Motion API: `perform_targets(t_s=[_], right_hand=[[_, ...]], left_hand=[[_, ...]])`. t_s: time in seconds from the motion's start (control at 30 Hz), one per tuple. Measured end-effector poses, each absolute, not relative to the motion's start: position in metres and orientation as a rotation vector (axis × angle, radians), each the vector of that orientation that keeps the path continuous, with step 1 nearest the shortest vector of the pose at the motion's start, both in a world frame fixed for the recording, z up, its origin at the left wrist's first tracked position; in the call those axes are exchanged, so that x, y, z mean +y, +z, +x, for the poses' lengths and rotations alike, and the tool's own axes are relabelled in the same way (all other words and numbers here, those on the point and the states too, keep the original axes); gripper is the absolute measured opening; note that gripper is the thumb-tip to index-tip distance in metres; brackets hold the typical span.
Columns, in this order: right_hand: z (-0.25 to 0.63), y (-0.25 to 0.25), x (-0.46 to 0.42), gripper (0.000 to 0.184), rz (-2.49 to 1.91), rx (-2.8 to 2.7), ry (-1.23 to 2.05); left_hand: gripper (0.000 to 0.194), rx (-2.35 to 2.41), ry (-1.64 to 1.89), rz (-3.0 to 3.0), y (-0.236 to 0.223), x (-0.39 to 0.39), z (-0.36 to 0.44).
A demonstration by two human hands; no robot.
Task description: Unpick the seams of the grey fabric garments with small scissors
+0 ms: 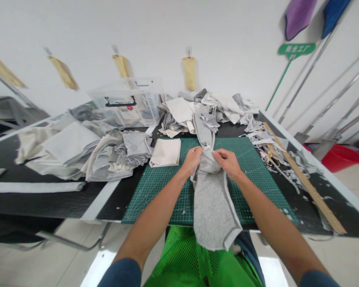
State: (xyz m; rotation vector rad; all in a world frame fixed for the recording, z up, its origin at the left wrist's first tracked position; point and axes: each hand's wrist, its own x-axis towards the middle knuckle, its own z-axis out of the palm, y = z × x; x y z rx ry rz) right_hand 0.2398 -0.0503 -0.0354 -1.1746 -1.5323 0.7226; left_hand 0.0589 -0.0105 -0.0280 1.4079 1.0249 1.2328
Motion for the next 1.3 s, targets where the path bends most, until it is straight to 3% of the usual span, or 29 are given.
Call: perform_targets(t_s=[0.23,0.33,0.43,0.63,0.9,1.0,1.17,1.3], right_hand=[[0.241,-0.032,-0.05,0.041,-1.072,-1.613,0.699],[0.238,-0.031,-0.053,0.032,-1.049,-1.612,0.734],[0.235,-0.03,-0.055,0.029,-1.04,-1.59,0.754],[0.233,-0.028,-0.058,0.041,-1.035,-1.542,0.861],[0.239,-0.032,-0.056,0.026,-1.098,-1.535,0.841],[0.243,-0.031,-0.053,0.027,-1.146,-1.561,0.734],[0.249,-0.021,-0.051,0.034,-1.246,-1.53,0.271],[0.248,-0.02,-0.052,0.041,-1.158,-1.631,0.438]], left_hand=[[0.044,1.005,1.061,1.506,-0.028,-0.016,0.059],[0.053,0.966,1.021,1.591,-0.028,-0.018,0.06],[0.045,0.862,1.063,1.695,-0.028,-0.018,0.06],[0.039,0.652,1.162,1.549,-0.027,-0.015,0.055],[0.012,0.909,1.248,1.404,-0.033,-0.007,0.059],[0.014,1.013,1.3,1.445,-0.035,-0.006,0.058],[0.02,0.928,1.252,1.598,-0.032,-0.015,0.057],[0.022,0.808,1.153,1.692,-0.028,-0.023,0.061]])
